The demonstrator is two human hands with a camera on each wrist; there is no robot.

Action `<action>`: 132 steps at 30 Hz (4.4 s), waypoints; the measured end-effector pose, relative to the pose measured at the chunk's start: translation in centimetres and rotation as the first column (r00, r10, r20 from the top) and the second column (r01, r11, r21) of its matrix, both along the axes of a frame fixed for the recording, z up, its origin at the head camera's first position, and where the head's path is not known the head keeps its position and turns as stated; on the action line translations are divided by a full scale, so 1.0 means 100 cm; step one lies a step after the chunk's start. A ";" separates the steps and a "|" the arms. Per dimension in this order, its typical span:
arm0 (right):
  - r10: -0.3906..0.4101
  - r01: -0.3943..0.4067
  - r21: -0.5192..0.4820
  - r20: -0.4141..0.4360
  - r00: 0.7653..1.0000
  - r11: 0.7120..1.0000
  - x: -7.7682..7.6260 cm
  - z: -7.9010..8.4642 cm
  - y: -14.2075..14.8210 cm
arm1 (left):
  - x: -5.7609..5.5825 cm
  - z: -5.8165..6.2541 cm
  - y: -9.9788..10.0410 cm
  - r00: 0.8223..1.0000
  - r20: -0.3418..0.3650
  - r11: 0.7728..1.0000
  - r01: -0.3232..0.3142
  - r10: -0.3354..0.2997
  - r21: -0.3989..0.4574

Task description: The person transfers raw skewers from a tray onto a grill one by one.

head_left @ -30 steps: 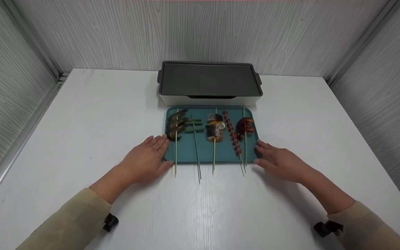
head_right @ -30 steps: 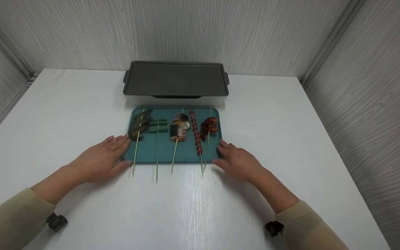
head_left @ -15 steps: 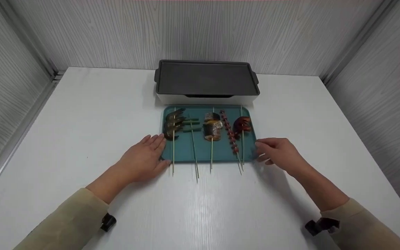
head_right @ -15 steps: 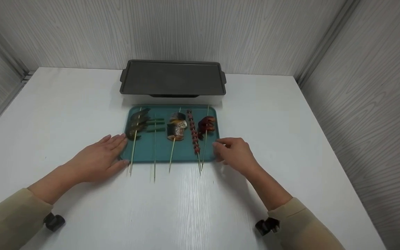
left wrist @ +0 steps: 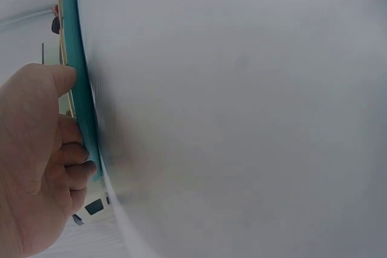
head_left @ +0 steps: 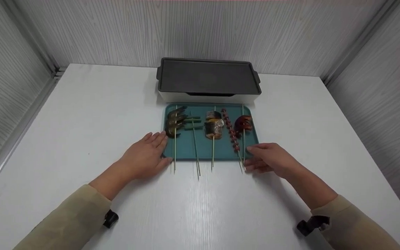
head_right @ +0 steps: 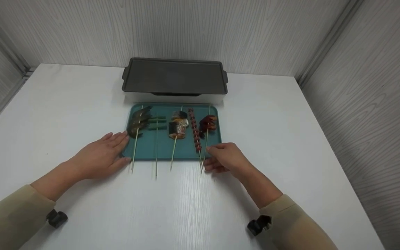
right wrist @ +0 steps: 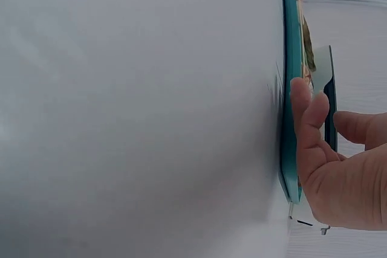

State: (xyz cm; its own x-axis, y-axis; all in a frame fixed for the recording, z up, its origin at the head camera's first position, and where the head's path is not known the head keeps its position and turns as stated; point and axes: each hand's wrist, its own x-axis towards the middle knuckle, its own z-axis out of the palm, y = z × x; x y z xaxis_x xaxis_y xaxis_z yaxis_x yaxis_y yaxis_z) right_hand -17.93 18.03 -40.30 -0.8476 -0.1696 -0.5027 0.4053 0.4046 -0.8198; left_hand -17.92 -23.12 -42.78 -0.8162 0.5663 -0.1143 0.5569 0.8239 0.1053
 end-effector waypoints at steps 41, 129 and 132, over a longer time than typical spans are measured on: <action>-0.084 0.084 -0.017 0.000 0.997 0.996 0.000 -0.009 0.003 | 0.003 0.004 0.001 1.000 0.018 1.000 -0.013 0.013 0.000; -0.158 0.116 -0.284 -0.130 0.979 0.952 -0.090 0.061 0.021 | 0.002 0.003 -0.001 0.999 0.036 1.000 -0.024 0.023 0.020; -0.166 0.122 -0.294 -0.128 0.978 0.948 -0.097 0.058 0.020 | 0.001 0.002 -0.001 0.999 0.044 0.999 -0.032 0.032 0.020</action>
